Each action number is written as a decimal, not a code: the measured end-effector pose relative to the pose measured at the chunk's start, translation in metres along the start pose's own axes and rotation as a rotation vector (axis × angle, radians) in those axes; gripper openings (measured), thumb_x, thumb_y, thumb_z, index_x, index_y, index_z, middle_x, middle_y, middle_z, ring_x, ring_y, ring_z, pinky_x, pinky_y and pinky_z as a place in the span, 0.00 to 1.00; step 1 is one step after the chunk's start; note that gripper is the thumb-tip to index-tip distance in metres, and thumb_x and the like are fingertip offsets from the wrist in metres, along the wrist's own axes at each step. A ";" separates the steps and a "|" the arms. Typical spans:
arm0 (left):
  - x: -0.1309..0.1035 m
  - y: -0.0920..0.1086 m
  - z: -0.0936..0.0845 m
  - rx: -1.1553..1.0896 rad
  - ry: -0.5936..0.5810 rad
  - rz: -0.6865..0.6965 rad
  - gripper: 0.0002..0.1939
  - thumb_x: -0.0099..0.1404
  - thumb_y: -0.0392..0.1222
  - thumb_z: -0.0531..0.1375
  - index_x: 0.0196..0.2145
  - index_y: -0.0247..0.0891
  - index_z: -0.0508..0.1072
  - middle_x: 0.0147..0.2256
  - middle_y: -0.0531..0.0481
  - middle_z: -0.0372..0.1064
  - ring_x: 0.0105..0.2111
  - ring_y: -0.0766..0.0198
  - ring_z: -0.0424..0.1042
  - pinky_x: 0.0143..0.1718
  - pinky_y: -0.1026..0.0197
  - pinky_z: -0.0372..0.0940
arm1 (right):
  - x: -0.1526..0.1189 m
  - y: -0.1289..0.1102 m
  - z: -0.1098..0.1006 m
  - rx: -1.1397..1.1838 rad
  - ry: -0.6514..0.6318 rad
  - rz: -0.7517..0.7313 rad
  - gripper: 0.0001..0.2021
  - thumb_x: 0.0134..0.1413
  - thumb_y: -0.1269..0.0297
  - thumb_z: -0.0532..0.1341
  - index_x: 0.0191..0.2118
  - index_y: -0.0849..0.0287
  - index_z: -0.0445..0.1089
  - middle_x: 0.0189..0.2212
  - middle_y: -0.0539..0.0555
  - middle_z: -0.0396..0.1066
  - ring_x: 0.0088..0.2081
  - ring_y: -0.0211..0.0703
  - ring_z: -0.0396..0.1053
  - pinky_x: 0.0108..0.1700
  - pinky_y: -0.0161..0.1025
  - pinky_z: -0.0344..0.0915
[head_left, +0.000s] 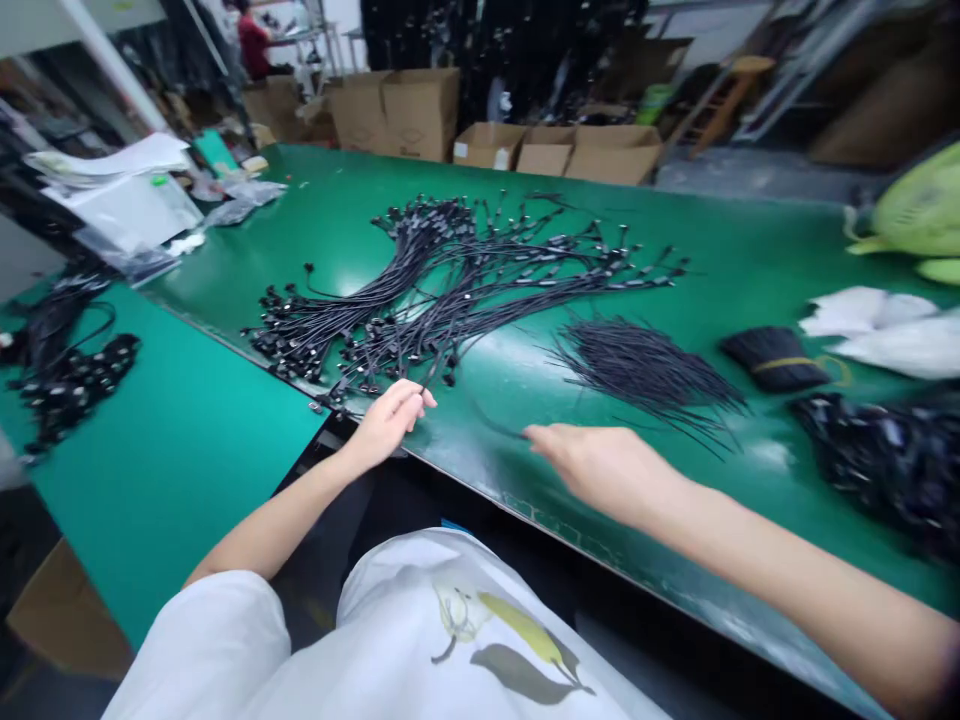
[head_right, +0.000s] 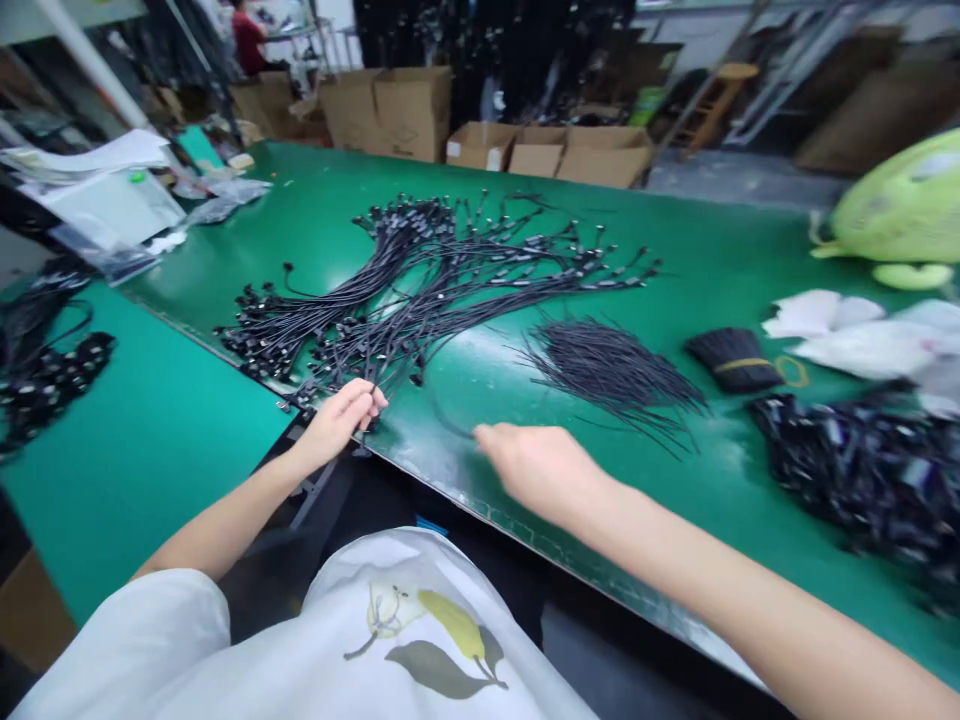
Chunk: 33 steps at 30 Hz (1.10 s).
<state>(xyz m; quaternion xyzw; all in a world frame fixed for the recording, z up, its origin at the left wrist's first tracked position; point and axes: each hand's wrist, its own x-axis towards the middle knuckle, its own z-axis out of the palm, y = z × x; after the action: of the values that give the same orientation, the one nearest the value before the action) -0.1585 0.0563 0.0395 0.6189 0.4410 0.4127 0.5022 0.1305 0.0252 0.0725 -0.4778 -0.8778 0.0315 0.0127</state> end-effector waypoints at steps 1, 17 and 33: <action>0.000 0.001 0.013 0.133 -0.059 0.087 0.13 0.68 0.47 0.54 0.36 0.36 0.73 0.36 0.46 0.66 0.34 0.64 0.66 0.36 0.62 0.62 | -0.002 -0.016 -0.003 0.026 -0.039 -0.053 0.08 0.60 0.71 0.53 0.37 0.58 0.69 0.28 0.52 0.71 0.24 0.36 0.66 0.24 0.34 0.47; -0.011 0.027 -0.028 -0.820 -0.188 -0.254 0.13 0.65 0.40 0.59 0.45 0.31 0.74 0.16 0.64 0.42 0.12 0.77 0.37 0.13 0.72 0.43 | -0.016 0.090 0.027 0.219 0.383 0.100 0.16 0.66 0.59 0.49 0.43 0.59 0.71 0.37 0.56 0.74 0.38 0.44 0.70 0.40 0.39 0.62; -0.006 0.021 0.046 -0.042 -0.582 -0.069 0.16 0.68 0.47 0.57 0.47 0.36 0.75 0.42 0.43 0.75 0.45 0.57 0.72 0.51 0.56 0.62 | -0.015 -0.034 0.001 0.528 0.102 -0.329 0.17 0.67 0.63 0.48 0.34 0.59 0.71 0.29 0.52 0.72 0.29 0.36 0.66 0.32 0.33 0.56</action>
<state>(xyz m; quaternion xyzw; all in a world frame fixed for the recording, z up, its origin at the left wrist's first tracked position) -0.1136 0.0369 0.0530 0.6853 0.2906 0.2096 0.6341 0.1102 -0.0062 0.0736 -0.3104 -0.9032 0.2318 0.1850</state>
